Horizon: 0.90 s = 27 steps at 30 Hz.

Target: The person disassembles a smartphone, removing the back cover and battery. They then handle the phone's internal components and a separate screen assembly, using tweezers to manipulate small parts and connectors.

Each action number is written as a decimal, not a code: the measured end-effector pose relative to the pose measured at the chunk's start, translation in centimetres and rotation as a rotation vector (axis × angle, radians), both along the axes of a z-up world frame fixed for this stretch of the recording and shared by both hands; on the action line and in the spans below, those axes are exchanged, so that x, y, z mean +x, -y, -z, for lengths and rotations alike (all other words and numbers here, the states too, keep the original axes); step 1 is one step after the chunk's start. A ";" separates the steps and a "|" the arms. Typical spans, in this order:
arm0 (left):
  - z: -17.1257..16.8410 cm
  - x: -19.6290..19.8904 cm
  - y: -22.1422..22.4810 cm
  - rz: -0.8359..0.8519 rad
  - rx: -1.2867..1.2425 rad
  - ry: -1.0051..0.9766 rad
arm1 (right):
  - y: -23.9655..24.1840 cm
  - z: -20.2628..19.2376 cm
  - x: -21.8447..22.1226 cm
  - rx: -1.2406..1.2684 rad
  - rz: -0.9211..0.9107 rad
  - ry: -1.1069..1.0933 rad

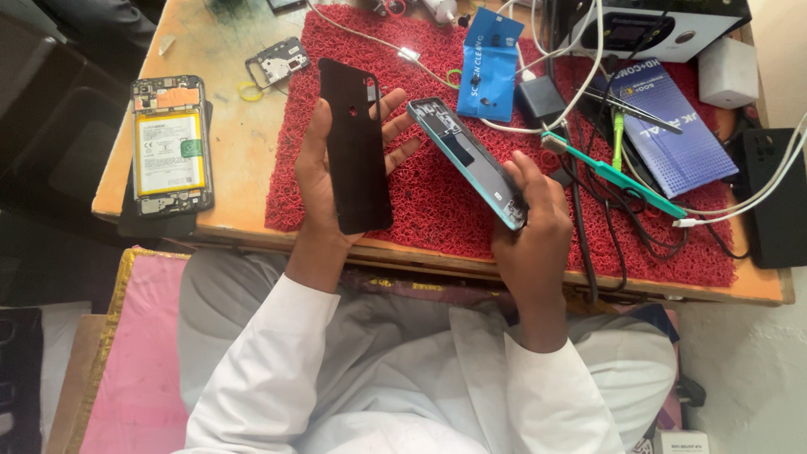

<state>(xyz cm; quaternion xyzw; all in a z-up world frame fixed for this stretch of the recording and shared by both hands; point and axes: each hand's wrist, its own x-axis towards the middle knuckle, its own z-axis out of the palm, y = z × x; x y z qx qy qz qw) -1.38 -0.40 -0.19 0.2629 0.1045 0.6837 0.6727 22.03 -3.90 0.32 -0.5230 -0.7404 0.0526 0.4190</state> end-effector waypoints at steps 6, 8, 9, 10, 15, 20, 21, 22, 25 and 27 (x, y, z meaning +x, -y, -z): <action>-0.1 0.0 0.1 -0.001 -0.003 -0.015 | 0.0 0.4 0.0 0.004 0.044 -0.110; -0.1 0.0 0.1 0.002 -0.003 -0.013 | -0.2 0.5 0.0 -0.011 0.093 -0.133; 0.0 0.0 0.1 0.003 -0.004 -0.011 | -0.2 0.5 0.0 -0.019 0.107 -0.125; 0.0 0.0 0.0 0.003 -0.003 -0.009 | -0.2 0.5 0.0 -0.028 0.121 -0.117; 0.2 0.0 -0.2 0.011 -0.013 0.016 | 0.0 -0.3 0.0 0.094 0.049 0.033; 0.1 -0.1 0.0 -0.002 -0.009 0.001 | 0.3 -1.3 1.3 -0.153 -0.217 -0.105; 0.1 0.0 0.0 -0.003 -0.011 0.002 | 0.3 -1.3 1.5 -0.185 -0.214 -0.131; 0.1 0.0 -0.1 -0.002 -0.016 0.002 | 0.3 -1.2 1.5 -0.216 -0.210 -0.157; 0.0 0.0 0.0 -0.001 -0.025 0.006 | 0.4 -0.9 1.5 -0.275 -0.177 -0.208; 0.0 0.1 0.0 -0.001 -0.023 0.015 | 0.4 -0.9 1.2 -0.263 -0.154 -0.196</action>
